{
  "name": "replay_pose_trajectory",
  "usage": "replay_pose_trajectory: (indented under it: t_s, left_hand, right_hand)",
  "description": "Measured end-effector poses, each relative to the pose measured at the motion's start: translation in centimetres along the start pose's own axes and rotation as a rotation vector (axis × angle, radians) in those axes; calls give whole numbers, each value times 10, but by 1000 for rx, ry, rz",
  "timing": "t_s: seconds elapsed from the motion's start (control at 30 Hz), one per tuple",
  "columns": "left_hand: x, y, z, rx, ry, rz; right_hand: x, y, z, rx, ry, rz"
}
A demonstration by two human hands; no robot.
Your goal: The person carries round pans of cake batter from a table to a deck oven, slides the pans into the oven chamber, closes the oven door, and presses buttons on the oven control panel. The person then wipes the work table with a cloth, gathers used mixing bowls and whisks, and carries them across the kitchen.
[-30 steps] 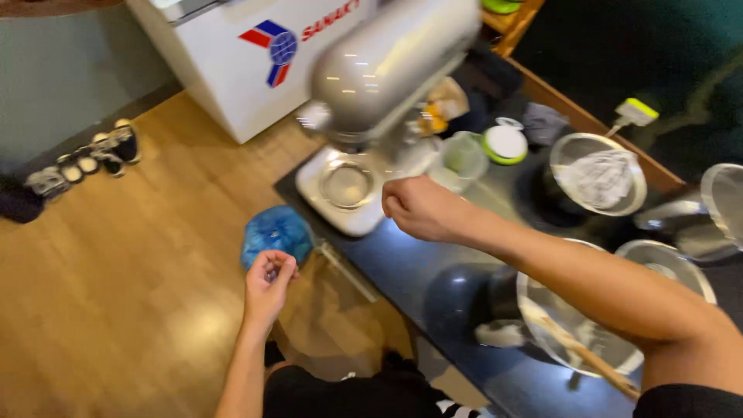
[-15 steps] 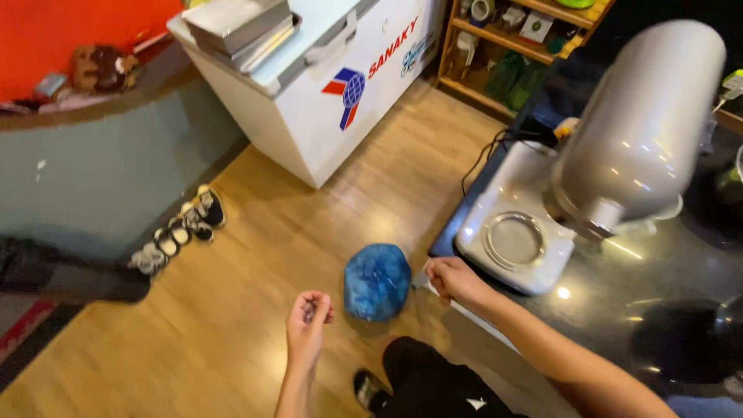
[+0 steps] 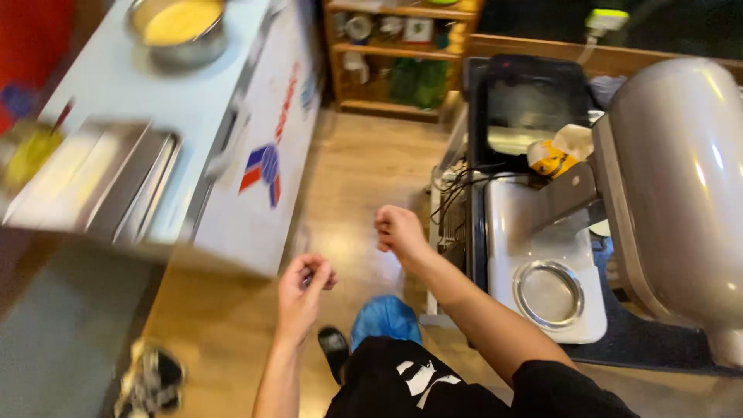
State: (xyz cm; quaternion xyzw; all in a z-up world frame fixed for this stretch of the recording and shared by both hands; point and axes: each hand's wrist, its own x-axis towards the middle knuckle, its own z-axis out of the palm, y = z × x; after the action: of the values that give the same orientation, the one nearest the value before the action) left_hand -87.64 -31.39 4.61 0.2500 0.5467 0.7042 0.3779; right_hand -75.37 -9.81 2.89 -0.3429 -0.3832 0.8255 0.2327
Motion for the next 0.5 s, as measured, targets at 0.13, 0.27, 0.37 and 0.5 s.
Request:
replay_pose_trajectory:
  t_s: [0.13, 0.27, 0.37, 0.5]
  left_hand:
    - [105, 24, -29, 60, -90, -76]
    - [216, 10, -28, -33, -134, -234]
    - [305, -18, -10, -109, -199, -349]
    - [420, -35, 30, 20, -398, -508]
  right_hand:
    - [58, -41, 38, -59, 43, -141]
    - [110, -84, 32, 34, 151, -236]
    - [155, -112, 3, 88, 212, -337]
    - [218, -139, -52, 195, 411, -456]
